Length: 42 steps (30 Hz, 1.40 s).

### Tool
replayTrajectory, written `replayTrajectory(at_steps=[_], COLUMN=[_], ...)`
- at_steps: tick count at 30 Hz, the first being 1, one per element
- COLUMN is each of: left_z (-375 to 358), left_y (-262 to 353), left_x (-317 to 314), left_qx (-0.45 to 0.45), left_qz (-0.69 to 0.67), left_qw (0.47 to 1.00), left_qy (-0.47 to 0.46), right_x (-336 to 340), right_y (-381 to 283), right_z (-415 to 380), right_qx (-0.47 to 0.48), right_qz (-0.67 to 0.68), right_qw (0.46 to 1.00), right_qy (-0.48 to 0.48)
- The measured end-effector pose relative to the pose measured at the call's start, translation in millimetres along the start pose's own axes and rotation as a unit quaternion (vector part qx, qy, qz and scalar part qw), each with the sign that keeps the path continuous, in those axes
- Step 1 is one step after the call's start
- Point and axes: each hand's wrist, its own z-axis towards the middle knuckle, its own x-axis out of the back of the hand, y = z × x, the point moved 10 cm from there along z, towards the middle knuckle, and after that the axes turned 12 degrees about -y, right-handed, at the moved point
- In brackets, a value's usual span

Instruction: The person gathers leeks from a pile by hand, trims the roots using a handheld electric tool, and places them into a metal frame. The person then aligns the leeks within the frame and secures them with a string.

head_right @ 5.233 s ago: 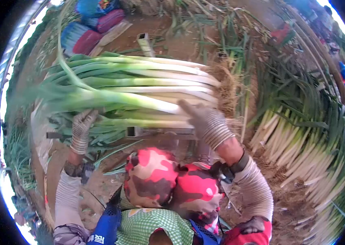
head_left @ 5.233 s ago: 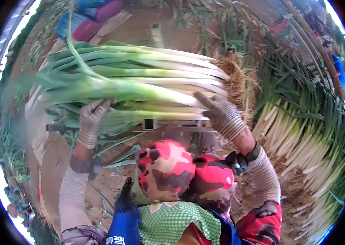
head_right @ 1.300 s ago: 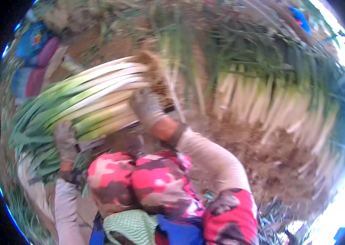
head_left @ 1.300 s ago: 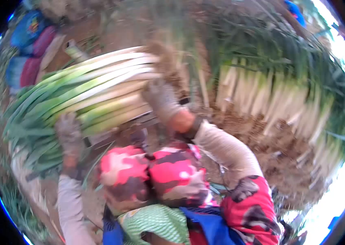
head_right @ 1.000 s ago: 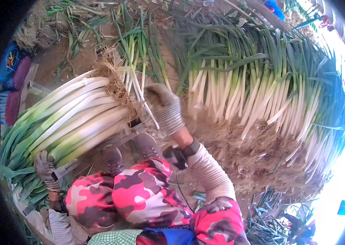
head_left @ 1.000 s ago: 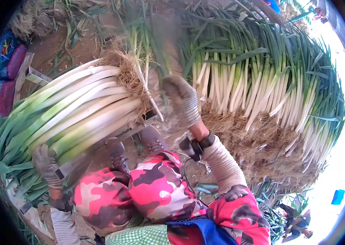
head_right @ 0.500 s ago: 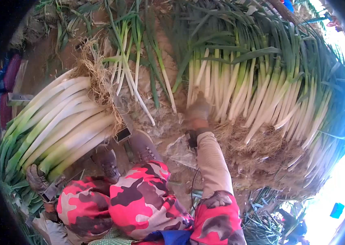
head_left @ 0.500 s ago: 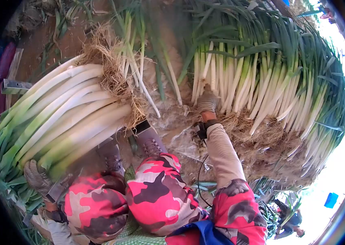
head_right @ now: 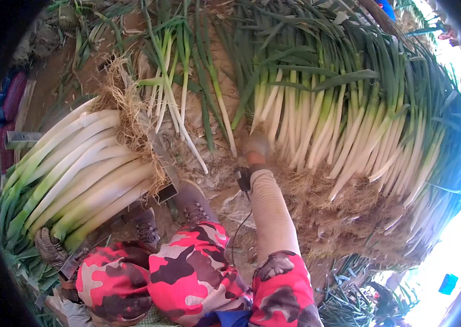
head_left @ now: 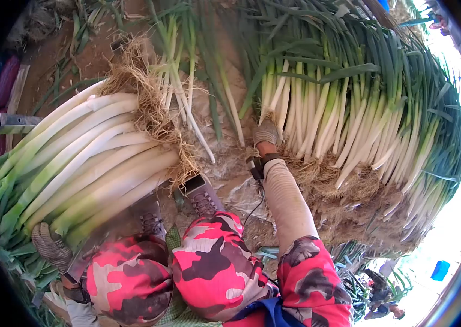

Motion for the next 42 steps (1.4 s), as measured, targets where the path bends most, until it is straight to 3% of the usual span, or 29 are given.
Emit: replayTrajectory(at_steps=[5,9,10,11,15,22,26,27,30,33,35,36,37,38,40,42], left_z=[3,1,2,0,2,4,4,5,4,6,9,11,12,14,11,20], left_y=[5,-1,-1,0,0,2,2,3,5,6,8,12,12,12,-2,3], left_x=[4,3,0,-1,2,2,2,2,4,5,7,9,8,6,-8,10], left_qx=[-0.002,0.005,0.005,0.003,-0.004,-0.009,-0.005,-0.005,-0.002,-0.005,-0.013,-0.019,-0.012,-0.004,0.016,0.044], left_qz=[0.003,0.004,0.004,0.005,0.011,0.016,0.018,0.019,0.019,0.018,0.01,0.006,0.001,-0.003,0.015,-0.058], left_qw=[1.0,1.0,1.0,1.0,1.0,1.0,1.0,1.0,1.0,1.0,1.0,1.0,1.0,1.0,0.999,0.997], left_qy=[-0.002,-0.025,-0.021,-0.019,-0.013,-0.002,-0.001,0.003,0.009,0.015,0.017,0.018,0.008,-0.002,-0.033,-0.036], right_x=[13,63,75,89,78,31,37,41,45,86,80,79,61,58,56,71], right_y=[-4,-3,4,25,27,11,11,8,3,-7,10,4,9,5,5,12], right_z=[-8,-29,-29,-20,-14,3,12,8,-16,-71,-106,-131,-170,-198,-259,-300], right_qx=[0.029,0.109,0.112,0.085,0.033,-0.092,-0.062,-0.031,0.003,0.047,0.107,0.115,0.046,0.104,0.069,0.078], right_qz=[-0.046,-0.204,-0.199,-0.095,-0.06,-0.125,-0.079,-0.021,-0.043,0.044,0.28,0.314,0.446,0.516,0.59,0.654], right_qw=[0.998,0.972,0.971,0.984,0.995,0.988,0.993,0.999,0.999,0.995,0.943,0.925,0.847,0.794,0.729,0.674], right_qy=[0.011,0.05,0.068,0.125,0.066,-0.016,-0.054,-0.029,0.007,-0.074,-0.144,-0.179,-0.284,-0.303,-0.341,-0.334])
